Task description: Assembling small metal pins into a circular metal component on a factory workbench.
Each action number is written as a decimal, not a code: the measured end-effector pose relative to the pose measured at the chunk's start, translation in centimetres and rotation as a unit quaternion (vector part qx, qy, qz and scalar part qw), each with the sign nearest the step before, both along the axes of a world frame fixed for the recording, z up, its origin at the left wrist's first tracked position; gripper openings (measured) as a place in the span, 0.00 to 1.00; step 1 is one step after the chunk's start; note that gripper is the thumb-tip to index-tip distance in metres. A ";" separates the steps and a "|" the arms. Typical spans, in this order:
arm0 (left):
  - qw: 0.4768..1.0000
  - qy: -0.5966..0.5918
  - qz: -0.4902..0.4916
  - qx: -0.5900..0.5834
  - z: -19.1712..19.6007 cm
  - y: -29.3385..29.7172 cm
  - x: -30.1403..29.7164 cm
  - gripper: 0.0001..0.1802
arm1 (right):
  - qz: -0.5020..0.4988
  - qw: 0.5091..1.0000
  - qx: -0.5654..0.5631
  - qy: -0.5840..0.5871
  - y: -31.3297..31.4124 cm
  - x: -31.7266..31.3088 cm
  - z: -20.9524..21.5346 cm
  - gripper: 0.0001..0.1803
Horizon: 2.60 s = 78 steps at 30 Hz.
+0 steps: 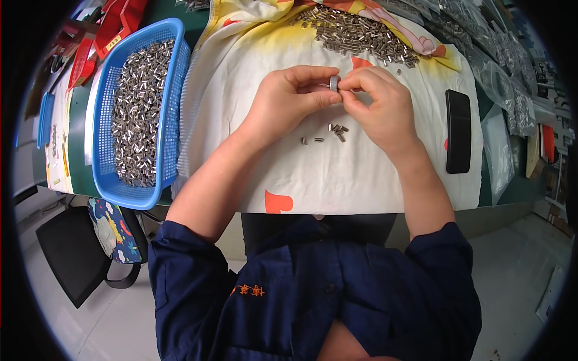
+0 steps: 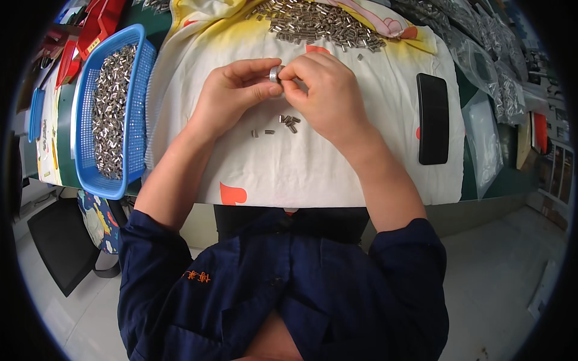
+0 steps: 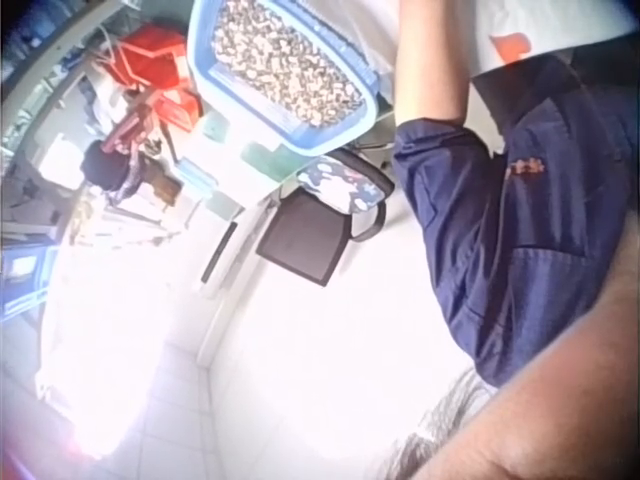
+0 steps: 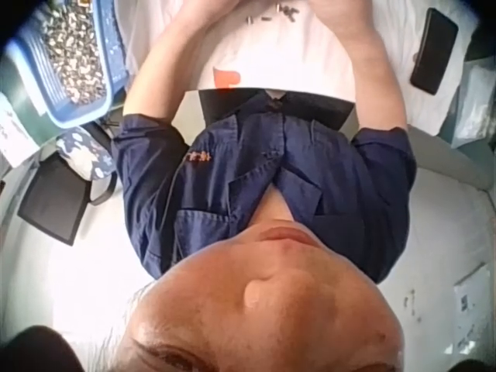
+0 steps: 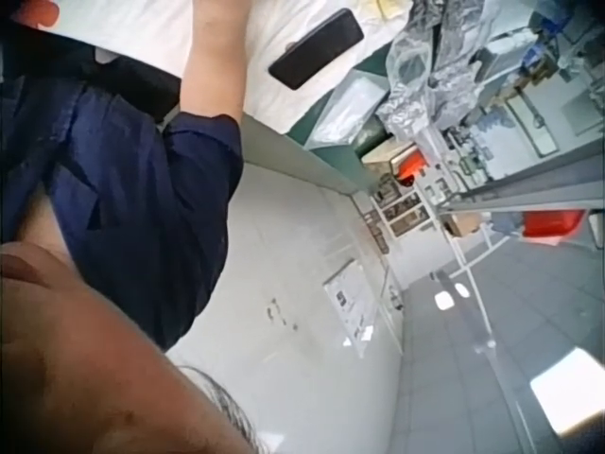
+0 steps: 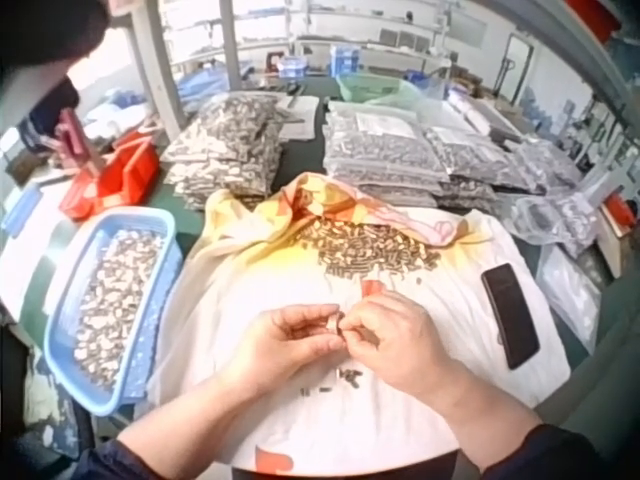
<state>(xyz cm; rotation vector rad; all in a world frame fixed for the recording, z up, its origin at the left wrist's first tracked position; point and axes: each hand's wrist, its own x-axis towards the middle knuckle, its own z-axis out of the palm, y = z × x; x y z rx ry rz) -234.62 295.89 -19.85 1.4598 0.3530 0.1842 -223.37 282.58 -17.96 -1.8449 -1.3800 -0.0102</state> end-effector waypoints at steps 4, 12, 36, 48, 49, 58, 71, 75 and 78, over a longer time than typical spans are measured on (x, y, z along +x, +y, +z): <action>0.999 -0.022 0.016 -0.018 -0.3 0.0 0.0 0.20 | -0.013 0.999 0.024 0.046 0.0 -0.2 -0.1 0.05; 0.998 0.015 -0.035 -0.052 -0.1 0.0 -0.2 0.19 | 0.005 0.946 -0.118 0.303 -0.8 1.7 0.1 0.06; 0.995 -0.021 -0.012 -0.097 -0.1 0.1 -0.2 0.19 | 0.006 0.979 -0.010 0.203 -0.3 0.1 0.1 0.04; 0.999 -0.003 -0.009 -0.052 -0.1 -0.1 -0.1 0.20 | -0.007 0.972 -0.048 0.229 -0.7 0.6 0.6 0.04; 0.998 -0.005 -0.013 -0.053 -0.2 -0.1 0.0 0.20 | 0.009 0.963 -0.071 0.260 -0.7 1.1 0.6 0.04; 0.992 0.035 -0.109 -0.060 1.0 -0.7 -0.3 0.20 | -0.276 0.939 -0.173 0.112 -1.7 5.9 -1.3 0.08; 0.995 0.013 -0.053 -0.084 0.6 -0.1 -0.2 0.20 | -0.240 0.953 -0.148 0.115 -0.9 4.5 -0.7 0.06; 0.995 -0.009 -0.037 -0.088 0.2 0.0 0.1 0.19 | -0.020 0.930 -0.008 0.368 -0.7 2.4 -0.5 0.03; 0.992 -0.027 -0.029 -0.116 0.0 0.1 0.0 0.20 | 0.016 0.926 0.005 0.377 -0.4 1.0 -0.5 0.03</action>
